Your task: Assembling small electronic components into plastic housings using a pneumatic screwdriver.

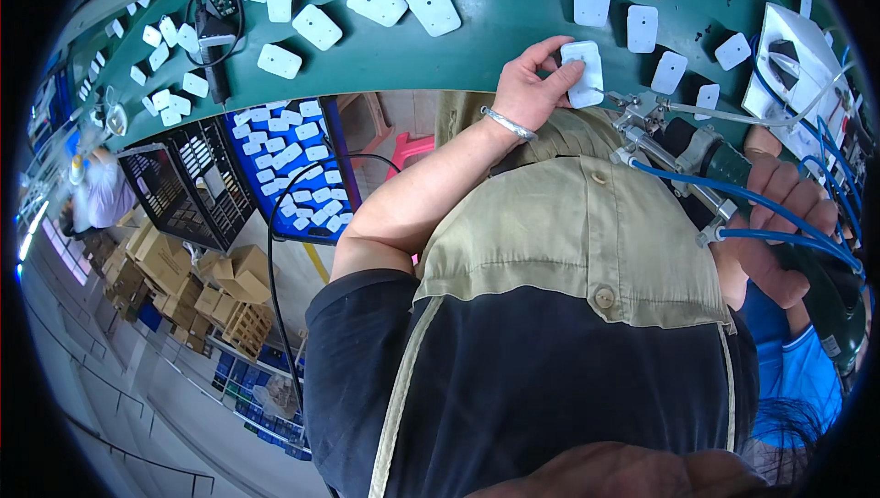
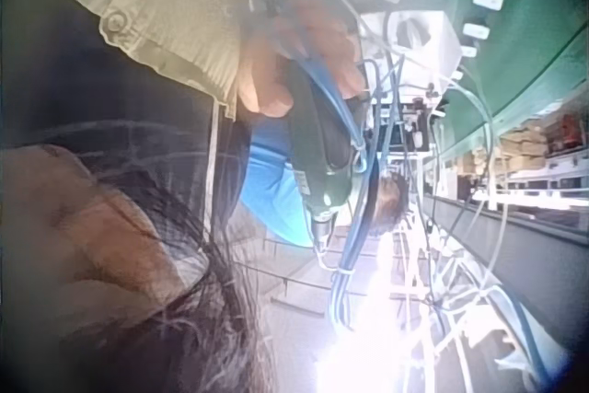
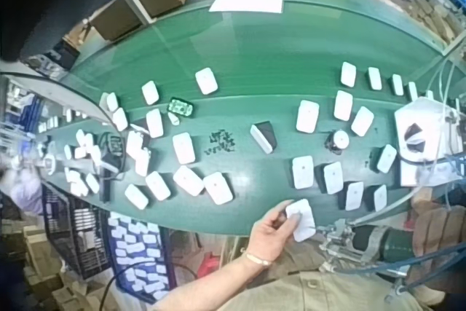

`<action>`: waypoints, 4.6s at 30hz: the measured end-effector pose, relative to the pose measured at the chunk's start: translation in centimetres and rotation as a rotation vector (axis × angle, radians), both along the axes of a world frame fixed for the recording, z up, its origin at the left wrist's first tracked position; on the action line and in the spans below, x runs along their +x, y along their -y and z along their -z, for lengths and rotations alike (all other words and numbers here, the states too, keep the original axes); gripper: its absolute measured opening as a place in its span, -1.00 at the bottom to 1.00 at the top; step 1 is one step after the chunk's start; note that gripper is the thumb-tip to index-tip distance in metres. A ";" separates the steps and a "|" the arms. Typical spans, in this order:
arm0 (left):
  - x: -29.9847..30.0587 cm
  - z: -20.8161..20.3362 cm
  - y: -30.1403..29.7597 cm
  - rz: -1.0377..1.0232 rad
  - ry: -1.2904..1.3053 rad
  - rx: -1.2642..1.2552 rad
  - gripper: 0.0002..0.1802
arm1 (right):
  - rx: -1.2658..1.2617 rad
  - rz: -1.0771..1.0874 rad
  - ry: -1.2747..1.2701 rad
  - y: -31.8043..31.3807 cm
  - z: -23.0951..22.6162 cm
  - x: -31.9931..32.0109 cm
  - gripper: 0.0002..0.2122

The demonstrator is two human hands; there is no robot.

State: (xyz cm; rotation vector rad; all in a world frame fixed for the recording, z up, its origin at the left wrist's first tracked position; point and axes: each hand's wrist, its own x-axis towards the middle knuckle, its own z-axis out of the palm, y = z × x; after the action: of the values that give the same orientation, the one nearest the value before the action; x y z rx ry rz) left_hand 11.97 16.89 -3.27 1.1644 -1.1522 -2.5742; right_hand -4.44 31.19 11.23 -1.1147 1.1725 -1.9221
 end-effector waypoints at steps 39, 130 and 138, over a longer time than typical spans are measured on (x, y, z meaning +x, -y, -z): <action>-0.3 0.3 -0.3 -0.006 0.027 -0.004 -0.57 | -0.049 -0.052 0.058 1.9 -0.3 0.9 -0.55; -43.2 5.7 6.8 0.419 0.093 -1.377 -0.60 | 0.047 0.146 -0.053 -4.9 -0.7 -6.8 -0.65; -24.4 -3.9 11.8 0.509 -0.083 -1.250 -0.58 | -0.102 -0.048 -0.001 -2.7 -0.4 -5.7 -0.60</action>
State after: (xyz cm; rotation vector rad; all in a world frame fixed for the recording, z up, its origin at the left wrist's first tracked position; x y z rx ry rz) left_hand -12.44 5.08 0.60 0.4512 -2.6143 -1.3961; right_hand -10.14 33.93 11.64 -1.1865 1.0486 -1.9634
